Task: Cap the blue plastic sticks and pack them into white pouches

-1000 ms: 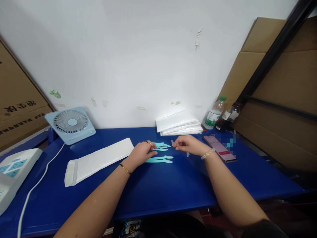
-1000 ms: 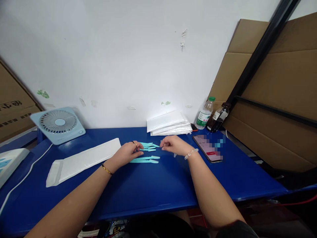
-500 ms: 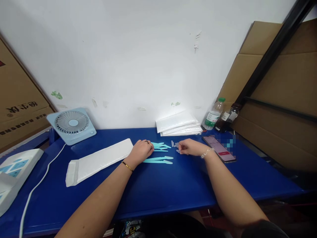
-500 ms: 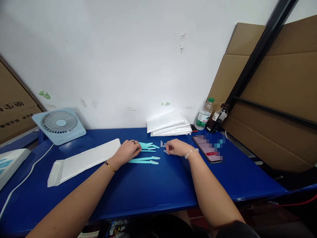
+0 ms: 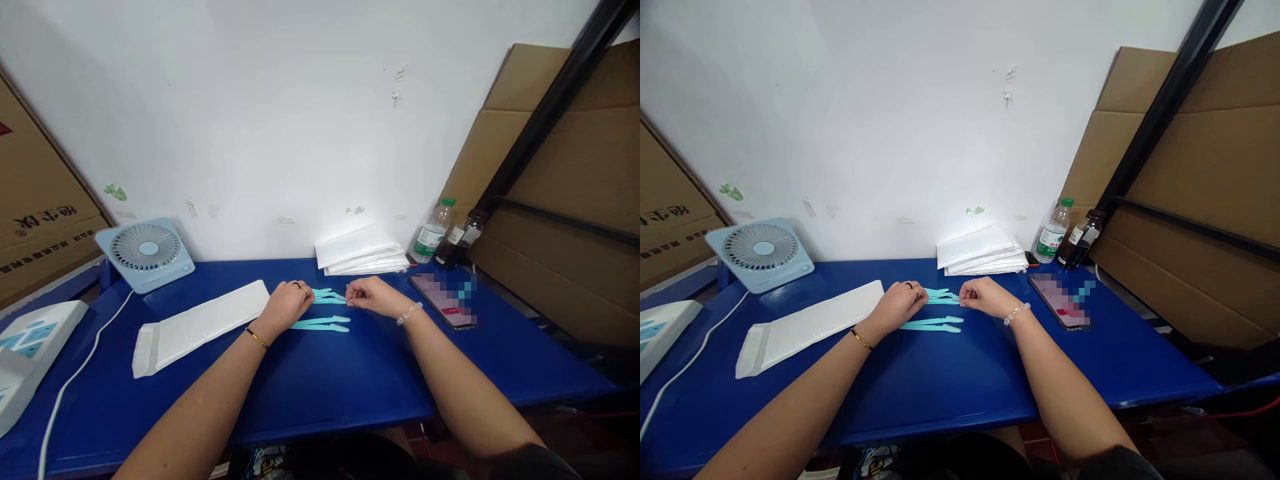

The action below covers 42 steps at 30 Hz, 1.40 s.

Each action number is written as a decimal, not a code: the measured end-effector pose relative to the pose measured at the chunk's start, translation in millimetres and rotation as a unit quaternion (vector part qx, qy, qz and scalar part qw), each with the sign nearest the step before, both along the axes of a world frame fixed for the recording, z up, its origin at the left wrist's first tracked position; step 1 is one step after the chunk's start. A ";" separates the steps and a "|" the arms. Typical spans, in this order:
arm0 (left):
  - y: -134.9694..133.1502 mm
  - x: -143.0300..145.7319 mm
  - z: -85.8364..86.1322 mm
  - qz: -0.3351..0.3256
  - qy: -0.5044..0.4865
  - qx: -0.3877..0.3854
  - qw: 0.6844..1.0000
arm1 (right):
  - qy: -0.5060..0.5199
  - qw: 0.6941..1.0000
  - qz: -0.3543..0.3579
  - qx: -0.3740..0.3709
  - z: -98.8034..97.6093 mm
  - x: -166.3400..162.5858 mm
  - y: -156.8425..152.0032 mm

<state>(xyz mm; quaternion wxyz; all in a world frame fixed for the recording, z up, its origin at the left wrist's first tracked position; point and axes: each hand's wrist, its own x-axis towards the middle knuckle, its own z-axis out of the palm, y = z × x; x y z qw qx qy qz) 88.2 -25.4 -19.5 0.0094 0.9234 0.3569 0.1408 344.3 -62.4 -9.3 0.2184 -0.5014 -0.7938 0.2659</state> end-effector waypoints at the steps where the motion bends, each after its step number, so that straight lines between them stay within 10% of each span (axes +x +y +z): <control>1: 0.1 -0.3 0.2 0.001 0.001 0.001 1.000 | 0.003 1.000 -0.002 0.000 0.4 0.8 -0.1; 19: -8.5 2.3 0.3 -0.065 0.020 -0.045 0.997 | -0.001 0.998 0.046 -0.033 1.4 -9.8 -5.8; 26: 8.8 -7.6 -10.1 -0.001 0.010 -0.024 1.000 | -0.071 0.992 -0.101 0.007 6.8 39.1 -0.6; 42: 8.3 -2.9 -12.6 0.006 -0.003 -0.100 0.995 | -0.128 0.989 -0.033 -0.069 -9.4 15.4 4.6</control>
